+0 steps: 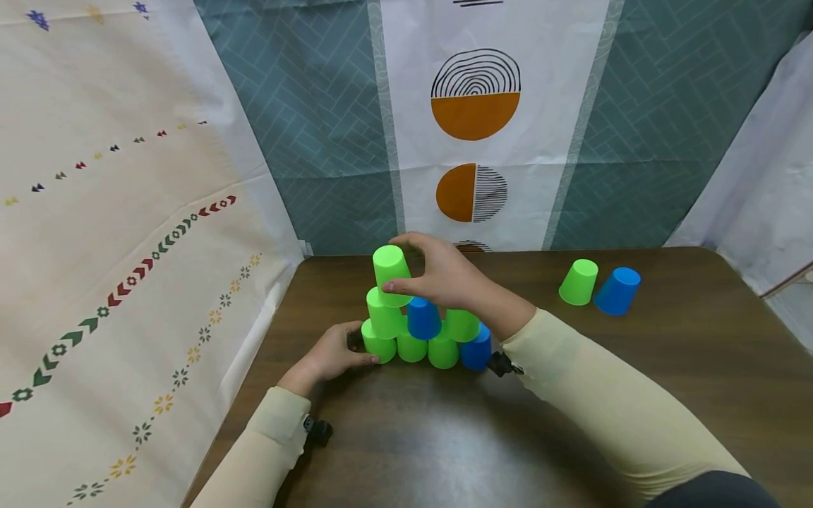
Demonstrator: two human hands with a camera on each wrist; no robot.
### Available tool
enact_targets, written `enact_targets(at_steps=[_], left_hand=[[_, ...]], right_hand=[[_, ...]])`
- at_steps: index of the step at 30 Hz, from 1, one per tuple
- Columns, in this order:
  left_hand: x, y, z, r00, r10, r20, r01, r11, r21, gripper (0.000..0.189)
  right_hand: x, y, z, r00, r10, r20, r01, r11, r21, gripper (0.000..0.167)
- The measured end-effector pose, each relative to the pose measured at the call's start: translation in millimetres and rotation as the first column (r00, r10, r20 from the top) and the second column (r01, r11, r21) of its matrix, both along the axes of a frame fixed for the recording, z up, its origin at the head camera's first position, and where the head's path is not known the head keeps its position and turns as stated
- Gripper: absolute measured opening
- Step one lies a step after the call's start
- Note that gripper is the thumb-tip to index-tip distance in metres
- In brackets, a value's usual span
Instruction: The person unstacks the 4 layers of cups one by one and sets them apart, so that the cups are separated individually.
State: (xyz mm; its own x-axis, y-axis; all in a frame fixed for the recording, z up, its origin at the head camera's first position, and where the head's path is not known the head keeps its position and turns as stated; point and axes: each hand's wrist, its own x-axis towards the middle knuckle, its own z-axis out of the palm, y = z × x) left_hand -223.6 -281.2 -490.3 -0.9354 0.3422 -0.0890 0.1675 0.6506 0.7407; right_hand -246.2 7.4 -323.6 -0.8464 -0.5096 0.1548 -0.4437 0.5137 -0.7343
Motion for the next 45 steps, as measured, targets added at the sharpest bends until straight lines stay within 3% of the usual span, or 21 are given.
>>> enact_targets(at_steps=[11,15,21,28,32,37,45], left_hand=[[1.4,0.7,-1.1,1.000,-0.005,0.008,0.004,0.999,0.048,0.061],[2.0,0.7,-1.0,1.000,0.000,0.007,0.000,0.999,0.050,0.062],[2.3,1.3,-1.6,1.000,0.010,-0.001,-0.010,0.999,0.042,0.069],[2.6,2.4,-0.4,1.000,0.019,-0.003,-0.019,0.999,0.036,0.067],[3.1,2.7,0.1,1.000,0.025,0.004,-0.025,0.999,0.027,0.067],[3.0,2.2,0.2,1.000,0.028,0.002,-0.028,1.000,0.011,0.069],[1.4,3.2,-0.5,1.000,0.025,0.005,-0.025,1.000,0.011,0.070]], right_hand=[[0.6,1.0,-0.7,1.000,-0.013,-0.008,0.013,0.999,-0.041,0.064],[2.0,6.8,3.8,1.000,-0.030,-0.007,0.029,0.994,-0.102,0.062],[2.3,31.1,8.6,0.999,-0.040,-0.017,0.035,0.974,-0.223,0.055],[3.5,75.8,10.6,0.993,-0.116,-0.036,0.101,0.951,-0.291,0.055],[6.7,107.1,8.0,0.978,-0.196,-0.072,0.167,0.941,-0.295,0.053],[14.0,145.6,1.8,0.957,-0.288,-0.043,0.266,0.923,-0.278,0.055],[24.6,210.0,-23.0,0.884,-0.466,-0.022,0.455,0.872,-0.181,0.054]])
